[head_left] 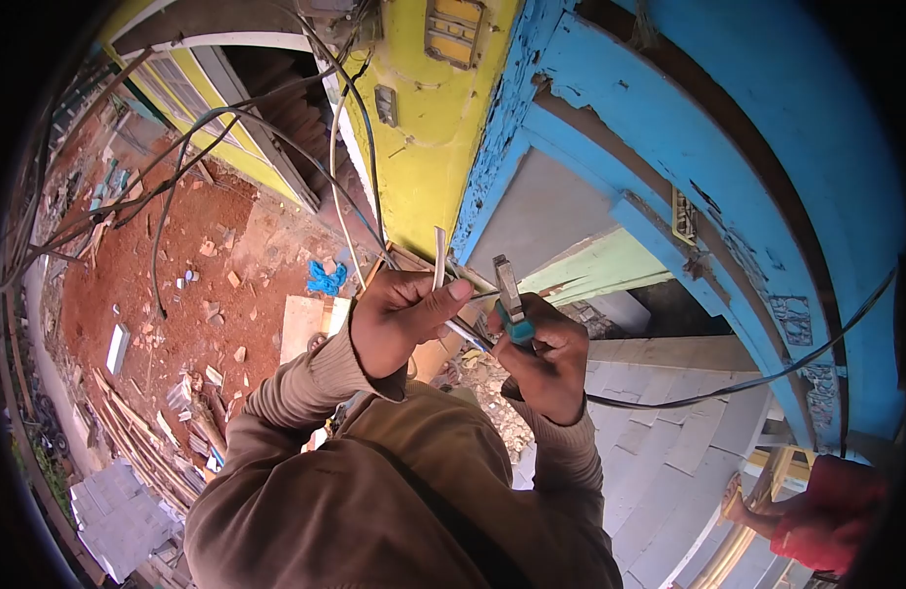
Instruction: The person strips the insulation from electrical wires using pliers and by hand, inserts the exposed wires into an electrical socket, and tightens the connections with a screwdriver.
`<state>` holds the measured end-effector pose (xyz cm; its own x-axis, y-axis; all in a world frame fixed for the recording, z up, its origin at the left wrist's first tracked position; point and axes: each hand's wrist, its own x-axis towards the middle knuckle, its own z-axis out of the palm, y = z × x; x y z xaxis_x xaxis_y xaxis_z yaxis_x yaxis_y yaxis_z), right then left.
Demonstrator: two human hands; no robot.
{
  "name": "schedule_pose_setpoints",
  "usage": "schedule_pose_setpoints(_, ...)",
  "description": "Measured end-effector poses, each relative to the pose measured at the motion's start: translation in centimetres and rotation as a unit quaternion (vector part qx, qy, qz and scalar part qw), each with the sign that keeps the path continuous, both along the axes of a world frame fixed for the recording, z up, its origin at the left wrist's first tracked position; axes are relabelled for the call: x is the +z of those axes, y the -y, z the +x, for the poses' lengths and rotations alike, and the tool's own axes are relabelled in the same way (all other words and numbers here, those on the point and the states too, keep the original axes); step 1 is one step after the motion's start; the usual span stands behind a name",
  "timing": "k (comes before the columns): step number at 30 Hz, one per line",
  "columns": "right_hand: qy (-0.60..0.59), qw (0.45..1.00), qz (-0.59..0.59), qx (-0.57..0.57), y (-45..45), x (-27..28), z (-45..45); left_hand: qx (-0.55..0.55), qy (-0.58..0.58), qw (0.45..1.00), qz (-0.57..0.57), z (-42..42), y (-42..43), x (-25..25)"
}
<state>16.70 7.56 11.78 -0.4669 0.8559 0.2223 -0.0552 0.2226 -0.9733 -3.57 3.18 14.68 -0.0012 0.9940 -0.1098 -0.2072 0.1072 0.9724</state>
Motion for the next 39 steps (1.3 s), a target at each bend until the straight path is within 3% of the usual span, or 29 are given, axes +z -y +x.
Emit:
schedule_pose_setpoints(7,0.005,0.998,0.052,-0.029,0.0,-0.4,1.2,-0.005,-0.055,0.998,0.033,0.1,-0.5,-0.1)
schedule_pose_setpoints(13,0.001,0.999,0.019,-0.043,0.2,0.5,1.3,-0.013,-0.022,0.999,0.045,0.3,-0.7,-0.5)
schedule_pose_setpoints(15,-0.012,0.999,0.011,-0.037,0.2,0.3,1.2,-0.007,0.039,0.999,0.034,0.8,-0.8,-0.3)
schedule_pose_setpoints(18,-0.126,0.99,-0.043,-0.055,0.6,0.3,-0.1,0.022,-0.012,0.998,0.064,1.4,-0.7,0.0)
schedule_pose_setpoints(23,-0.14,0.986,-0.07,-0.056,0.7,-0.1,-0.3,0.037,-0.121,0.985,0.119,0.9,-0.7,-0.4)
schedule_pose_setpoints(26,-0.099,0.993,-0.057,-0.039,0.6,0.2,0.2,-0.015,-0.171,0.973,0.155,-0.5,-1.0,0.5)
schedule_pose_setpoints(29,-0.106,0.984,-0.144,0.002,0.3,0.9,0.6,-0.028,-0.216,0.95,0.226,-0.9,-1.5,0.8)
schedule_pose_setpoints(31,-0.015,0.982,-0.169,0.086,-0.7,0.9,1.5,-0.033,-0.268,0.922,0.276,-1.4,-2.1,0.3)
schedule_pose_setpoints(34,0.059,0.986,-0.116,0.106,-2.0,-0.1,2.4,-0.061,-0.39,0.862,0.317,-1.9,-2.3,-0.4)
schedule_pose_setpoints(37,0.053,0.987,-0.128,0.082,-1.8,1.0,1.8,-0.035,-0.404,0.822,0.399,-1.9,-3.0,-1.6)
schedule_pose_setpoints(39,0.165,0.981,-0.071,0.072,-2.3,1.1,2.2,-0.041,-0.412,0.817,0.401,-2.3,-3.1,-2.0)
